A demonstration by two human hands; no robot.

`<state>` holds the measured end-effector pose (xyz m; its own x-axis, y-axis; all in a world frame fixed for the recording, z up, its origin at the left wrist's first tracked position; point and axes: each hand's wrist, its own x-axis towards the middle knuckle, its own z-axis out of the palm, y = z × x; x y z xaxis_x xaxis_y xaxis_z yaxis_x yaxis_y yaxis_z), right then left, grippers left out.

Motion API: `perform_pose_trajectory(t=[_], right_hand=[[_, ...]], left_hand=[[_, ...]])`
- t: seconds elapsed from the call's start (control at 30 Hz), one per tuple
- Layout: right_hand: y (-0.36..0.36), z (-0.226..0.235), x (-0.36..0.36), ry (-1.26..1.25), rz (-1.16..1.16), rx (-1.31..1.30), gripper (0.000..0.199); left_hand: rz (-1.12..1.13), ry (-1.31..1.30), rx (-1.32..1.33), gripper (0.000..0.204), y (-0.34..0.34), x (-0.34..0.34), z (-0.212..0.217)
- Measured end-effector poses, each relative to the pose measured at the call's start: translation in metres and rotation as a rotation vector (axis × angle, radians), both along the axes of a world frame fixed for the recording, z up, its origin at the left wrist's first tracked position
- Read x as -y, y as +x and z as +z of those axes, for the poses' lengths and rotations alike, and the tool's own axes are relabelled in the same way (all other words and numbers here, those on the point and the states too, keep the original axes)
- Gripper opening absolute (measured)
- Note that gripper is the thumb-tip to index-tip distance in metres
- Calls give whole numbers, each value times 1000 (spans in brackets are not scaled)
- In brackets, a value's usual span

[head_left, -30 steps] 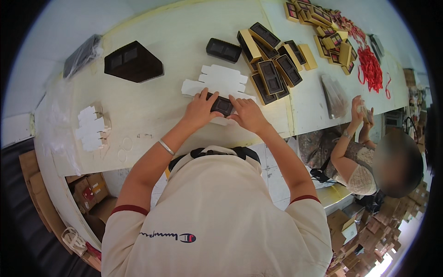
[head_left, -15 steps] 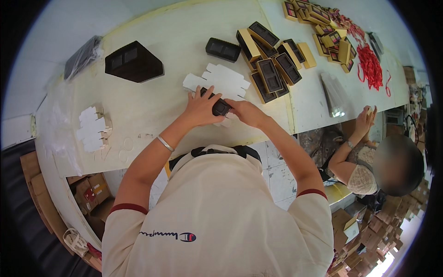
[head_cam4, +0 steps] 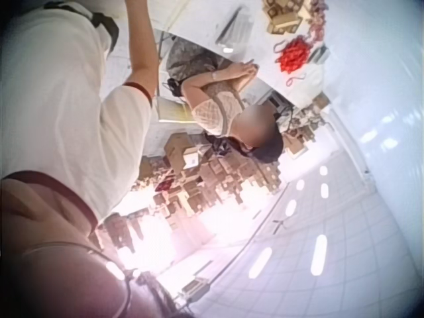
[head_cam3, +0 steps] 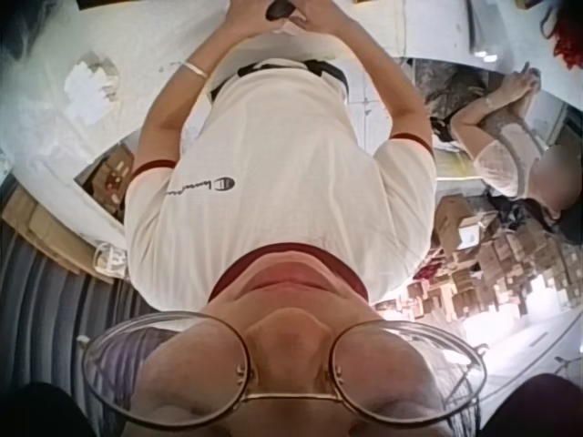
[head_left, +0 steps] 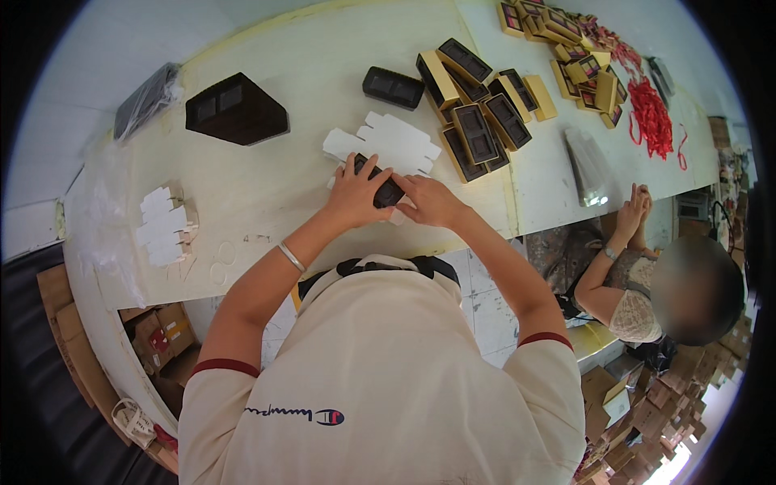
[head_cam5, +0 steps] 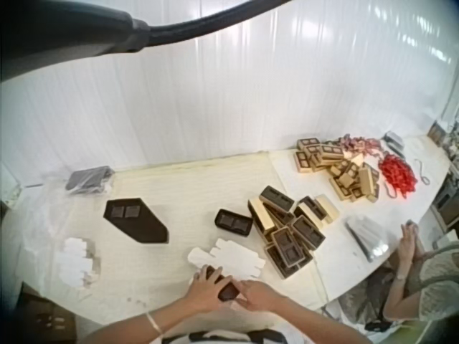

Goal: The person folds flat white cardboard pieces into rectangular boxes and inserts dark brown plastic inserts into them. The person repeats this process multiple times, stacking the finished boxes on the table.

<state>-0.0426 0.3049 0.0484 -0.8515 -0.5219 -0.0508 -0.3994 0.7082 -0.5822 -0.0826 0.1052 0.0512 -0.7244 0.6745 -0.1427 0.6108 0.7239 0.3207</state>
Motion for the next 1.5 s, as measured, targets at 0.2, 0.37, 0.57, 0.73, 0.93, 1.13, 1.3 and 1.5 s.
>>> perform_pose_trajectory(t=[0.2, 0.37, 0.57, 0.73, 0.93, 1.13, 1.3, 1.5], right_hand=[[15, -3, 17, -7, -147, 26, 70], [18, -14, 18, -161, -271, 66, 66], [22, -32, 39, -7, -381, -35, 61], [21, -26, 42, -111, -472, 0, 69], [48, -32, 49, 66, -335, -250, 91], [33, 20, 9, -20, -255, -234, 80], [-13, 68, -78, 79, -548, -511, 84], [0, 46, -50, 113, -361, -491, 87]], left_hand=[[-80, -61, -54, 73, -7, 7, 1], [-145, 7, 34, 63, -18, 16, 5], [76, 157, 93, 58, -7, 27, -26], [190, 283, 89, 53, -3, 28, -25], [394, 654, 129, 40, 11, 41, -44], [318, 561, 19, 31, -2, 51, -41], [4, 97, -26, 67, -3, 42, -20], [42, 82, 41, 82, 17, 42, -52]])
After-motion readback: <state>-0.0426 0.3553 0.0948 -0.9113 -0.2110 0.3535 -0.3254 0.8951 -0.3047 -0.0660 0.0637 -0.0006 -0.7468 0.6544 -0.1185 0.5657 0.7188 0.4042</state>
